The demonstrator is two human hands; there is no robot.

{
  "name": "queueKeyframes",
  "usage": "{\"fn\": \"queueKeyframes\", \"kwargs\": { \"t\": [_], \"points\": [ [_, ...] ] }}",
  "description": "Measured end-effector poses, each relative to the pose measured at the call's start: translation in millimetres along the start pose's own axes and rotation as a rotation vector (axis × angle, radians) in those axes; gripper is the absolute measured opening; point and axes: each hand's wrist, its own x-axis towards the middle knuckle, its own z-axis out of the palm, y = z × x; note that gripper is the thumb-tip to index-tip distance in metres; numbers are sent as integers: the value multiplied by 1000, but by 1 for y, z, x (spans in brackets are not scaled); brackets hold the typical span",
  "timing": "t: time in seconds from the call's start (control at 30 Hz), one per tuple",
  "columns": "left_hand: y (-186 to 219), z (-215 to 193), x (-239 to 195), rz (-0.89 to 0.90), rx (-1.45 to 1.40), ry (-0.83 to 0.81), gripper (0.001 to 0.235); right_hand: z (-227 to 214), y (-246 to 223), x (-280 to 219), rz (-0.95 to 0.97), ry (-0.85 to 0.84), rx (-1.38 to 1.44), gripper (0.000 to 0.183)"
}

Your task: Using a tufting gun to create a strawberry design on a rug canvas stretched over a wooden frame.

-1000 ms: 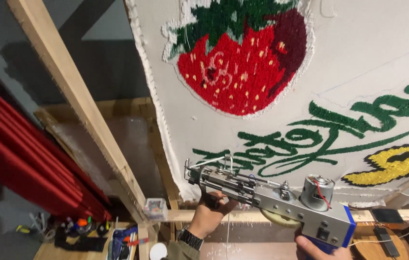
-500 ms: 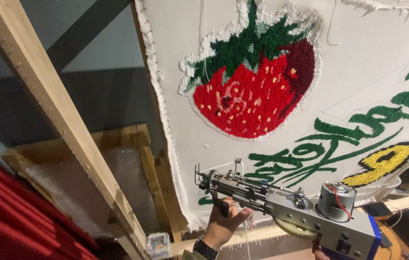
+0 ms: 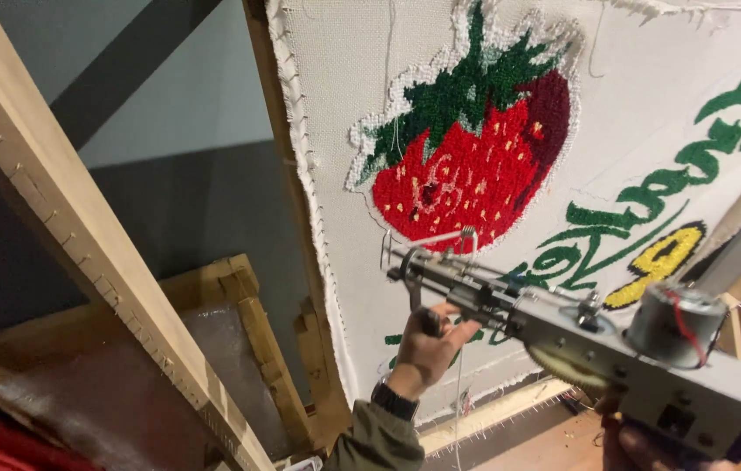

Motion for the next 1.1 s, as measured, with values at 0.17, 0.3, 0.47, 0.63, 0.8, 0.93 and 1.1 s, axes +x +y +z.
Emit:
{"fn": "queueKeyframes", "kwargs": {
  "t": [0.17, 0.3, 0.47, 0.63, 0.8, 0.93, 1.1],
  "points": [
    [32, -13, 16, 190, -59, -5, 45, 81, 4, -22, -45, 7, 34, 81],
    [42, -21, 26, 460, -230, 71, 45, 92, -6, -25, -254, -311, 8, 35],
    [69, -32, 25, 279, -179, 92, 56, 128, -26, -39, -347, -334, -42, 30],
    [66, -37, 38, 383, -219, 117, 35, 150, -40, -48, -352, -246, -139, 28],
    [71, -37, 39, 350, -158, 154, 39, 162, -44, -50, -341, -196, -135, 27],
    [66, -37, 44, 409, -183, 133, 35, 161, -44, -48, -272, -174, -110, 29],
    [61, -36, 51, 469, -196, 117, 29, 167, -48, -49, -246, -153, -124, 27]
  ]
}}
